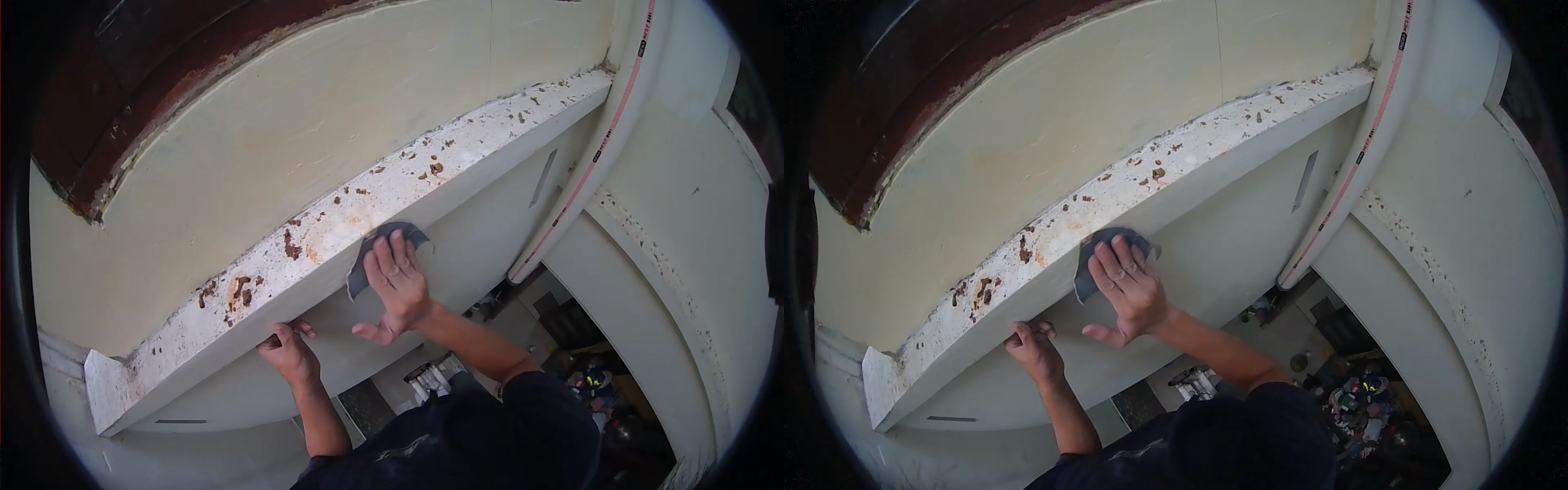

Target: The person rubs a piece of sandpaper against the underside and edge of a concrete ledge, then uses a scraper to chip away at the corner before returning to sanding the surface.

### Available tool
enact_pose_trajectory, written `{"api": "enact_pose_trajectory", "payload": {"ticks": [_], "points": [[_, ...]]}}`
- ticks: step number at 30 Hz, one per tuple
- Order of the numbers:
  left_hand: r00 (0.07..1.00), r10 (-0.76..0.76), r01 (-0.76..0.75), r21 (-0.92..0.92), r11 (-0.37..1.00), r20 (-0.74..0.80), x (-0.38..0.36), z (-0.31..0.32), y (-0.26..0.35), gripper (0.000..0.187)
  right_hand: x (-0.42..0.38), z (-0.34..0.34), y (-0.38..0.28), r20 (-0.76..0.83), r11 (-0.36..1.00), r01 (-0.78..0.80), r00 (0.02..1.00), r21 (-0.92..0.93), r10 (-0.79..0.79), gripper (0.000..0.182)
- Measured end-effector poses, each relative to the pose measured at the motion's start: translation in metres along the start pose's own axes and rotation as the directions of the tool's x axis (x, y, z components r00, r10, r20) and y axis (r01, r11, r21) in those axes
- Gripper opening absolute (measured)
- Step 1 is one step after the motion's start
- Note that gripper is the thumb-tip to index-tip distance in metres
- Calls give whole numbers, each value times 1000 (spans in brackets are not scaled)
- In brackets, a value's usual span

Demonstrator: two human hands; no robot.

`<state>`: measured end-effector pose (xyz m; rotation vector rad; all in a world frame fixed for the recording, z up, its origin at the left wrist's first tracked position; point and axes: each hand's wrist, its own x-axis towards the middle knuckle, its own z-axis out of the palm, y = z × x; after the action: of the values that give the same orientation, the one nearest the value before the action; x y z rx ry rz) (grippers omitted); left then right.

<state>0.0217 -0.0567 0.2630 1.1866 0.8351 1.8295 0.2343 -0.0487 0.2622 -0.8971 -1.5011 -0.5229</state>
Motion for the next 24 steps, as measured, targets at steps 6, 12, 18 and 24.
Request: {"api": "enact_pose_trajectory", "payload": {"ticks": [6, 12, 18, 24], "points": [[1000, -3, 3, 64, 998, -4, 3, -3, 4, 37, 14, 6, 14, -372, 966, -230, 892, 119, 258, 79], [1000, 7, -8, 73, 997, 9, 1, -3, 5, 42, -1, -1, 13, 18, 970, 155, 988, -189, -155, 76], [1000, 8, -8, -91, 996, 0, 1, -29, 0, 47, -4, 35, -41, -140, 991, -116, 982, 66, 125, 80], [990, 97, -87, -98, 991, 105, -4, -58, 0, 45, 12, -13, 36, -148, 980, -131, 983, -150, 109, 79]]}}
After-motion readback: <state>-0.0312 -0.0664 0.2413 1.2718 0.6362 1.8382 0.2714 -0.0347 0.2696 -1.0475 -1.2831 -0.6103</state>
